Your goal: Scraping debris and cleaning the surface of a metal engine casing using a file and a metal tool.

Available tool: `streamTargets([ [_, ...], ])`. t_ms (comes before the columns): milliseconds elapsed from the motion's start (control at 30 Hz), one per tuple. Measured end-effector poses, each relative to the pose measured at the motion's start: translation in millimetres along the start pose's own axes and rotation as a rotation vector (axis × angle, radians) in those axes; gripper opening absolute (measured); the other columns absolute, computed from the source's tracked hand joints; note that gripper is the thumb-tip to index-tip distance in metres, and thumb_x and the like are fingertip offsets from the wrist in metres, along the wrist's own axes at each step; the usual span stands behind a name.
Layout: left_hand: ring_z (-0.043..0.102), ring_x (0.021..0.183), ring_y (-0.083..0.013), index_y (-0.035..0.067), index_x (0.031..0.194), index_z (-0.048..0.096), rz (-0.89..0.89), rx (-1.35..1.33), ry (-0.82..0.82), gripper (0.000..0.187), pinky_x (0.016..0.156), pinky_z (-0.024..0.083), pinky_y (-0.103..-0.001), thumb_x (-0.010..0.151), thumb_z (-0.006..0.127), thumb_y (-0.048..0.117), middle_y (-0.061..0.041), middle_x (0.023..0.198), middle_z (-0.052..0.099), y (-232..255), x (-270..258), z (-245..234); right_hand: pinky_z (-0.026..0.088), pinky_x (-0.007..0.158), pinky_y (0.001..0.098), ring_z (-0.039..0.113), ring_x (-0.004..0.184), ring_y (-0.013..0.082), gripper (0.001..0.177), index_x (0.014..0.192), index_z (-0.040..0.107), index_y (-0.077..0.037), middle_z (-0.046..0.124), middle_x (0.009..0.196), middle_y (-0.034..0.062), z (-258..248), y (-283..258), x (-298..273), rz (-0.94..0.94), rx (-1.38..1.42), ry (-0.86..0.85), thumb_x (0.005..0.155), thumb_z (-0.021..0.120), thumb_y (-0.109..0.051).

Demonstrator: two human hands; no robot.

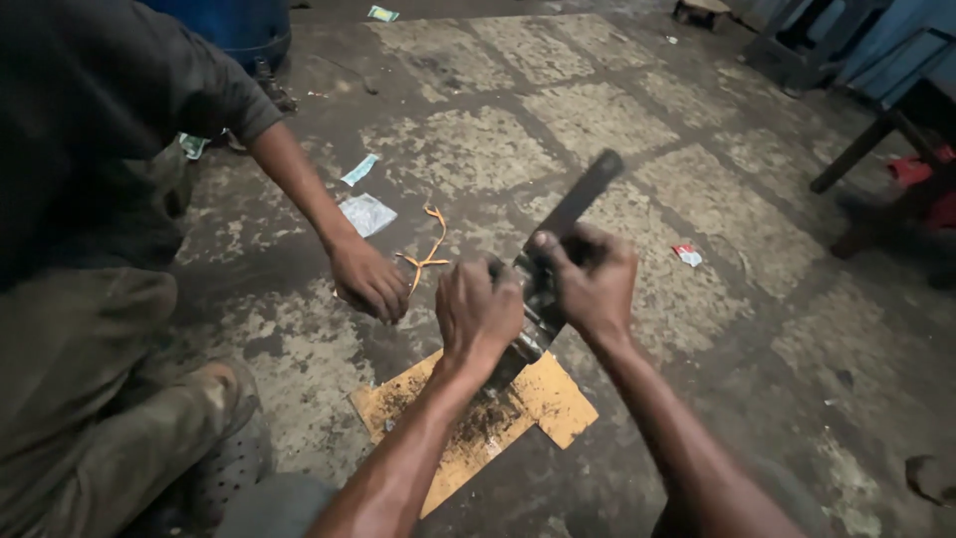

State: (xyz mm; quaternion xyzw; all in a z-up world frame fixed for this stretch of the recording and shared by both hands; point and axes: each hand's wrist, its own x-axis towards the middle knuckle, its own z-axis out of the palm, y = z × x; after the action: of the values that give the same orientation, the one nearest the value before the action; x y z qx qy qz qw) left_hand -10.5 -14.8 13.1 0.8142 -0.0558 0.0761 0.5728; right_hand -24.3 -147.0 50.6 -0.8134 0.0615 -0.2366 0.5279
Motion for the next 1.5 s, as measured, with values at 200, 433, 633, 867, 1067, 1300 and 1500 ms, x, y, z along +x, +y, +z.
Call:
streamTargets([
  [200,0.065,0.054,-0.0302,0.003,0.066,0.070,0.102,0.011,0.088,0.022,0.067,0.049,-0.046,0.077,0.058,0.017,-0.017,0.058,0.067,-2,1,0,0.052,0.058,0.0266,0.065,0.063,0.0103,0.016,0.089,0.078,0.002,0.075,0.077,0.0075,5,43,-5,-0.254,0.110,0.094,0.092,0.081,-0.014],
  [433,0.064,0.054,-0.0386,-0.001,0.068,0.069,-0.021,0.046,-0.054,0.030,0.060,0.049,-0.049,0.086,0.052,0.017,-0.021,0.061,0.068,-16,4,3,0.047,0.055,0.0314,0.063,0.059,0.0159,0.010,0.091,0.080,-0.003,0.069,0.072,0.0085,6,19,-10,-0.587,-0.333,0.080,0.088,0.082,-0.012],
  [633,0.059,0.046,-0.0281,0.004,0.062,0.065,0.031,-0.063,0.011,0.025,0.055,0.046,-0.046,0.082,0.054,0.014,-0.015,0.053,0.064,-16,2,1,0.048,0.054,0.0353,0.063,0.060,0.0171,0.008,0.091,0.080,-0.006,0.069,0.072,0.0090,3,18,-9,-0.580,-0.302,0.102,0.088,0.081,-0.013],
  [867,0.051,0.046,-0.0265,0.005,0.053,0.056,0.090,-0.082,0.143,0.038,0.056,0.041,-0.048,0.084,0.048,0.026,-0.013,0.049,0.056,-32,8,7,0.053,0.049,0.0340,0.065,0.062,0.0169,0.009,0.096,0.081,-0.007,0.072,0.077,0.0105,3,24,-23,-0.460,-0.270,-0.012,0.089,0.079,-0.013],
  [1067,0.050,0.044,-0.0278,0.009,0.051,0.051,-0.141,-0.141,0.150,0.076,0.056,0.039,-0.047,0.104,0.021,0.054,-0.011,0.046,0.050,-12,10,-1,0.060,0.059,0.0336,0.072,0.069,0.0197,0.014,0.098,0.080,-0.005,0.075,0.088,0.0129,1,6,-27,-0.433,-0.311,-0.116,0.084,0.076,-0.009],
  [1300,0.055,0.045,-0.0214,0.018,0.049,0.052,-0.241,-0.267,0.228,0.075,0.059,0.044,-0.045,0.100,0.014,0.058,0.000,0.045,0.053,-3,10,-9,0.058,0.062,0.0373,0.071,0.081,0.0295,0.011,0.090,0.080,-0.006,0.075,0.094,0.0182,7,9,-39,-0.734,-0.413,-0.105,0.082,0.082,-0.014],
  [1500,0.049,0.045,-0.0180,0.017,0.054,0.046,-0.101,-0.334,0.198,0.073,0.056,0.042,-0.043,0.103,0.013,0.060,0.001,0.046,0.045,-23,18,-3,0.062,0.078,0.0419,0.073,0.094,0.0312,0.015,0.093,0.078,-0.009,0.075,0.095,0.0117,5,5,-42,-0.899,-0.463,-0.029,0.080,0.081,-0.012],
])
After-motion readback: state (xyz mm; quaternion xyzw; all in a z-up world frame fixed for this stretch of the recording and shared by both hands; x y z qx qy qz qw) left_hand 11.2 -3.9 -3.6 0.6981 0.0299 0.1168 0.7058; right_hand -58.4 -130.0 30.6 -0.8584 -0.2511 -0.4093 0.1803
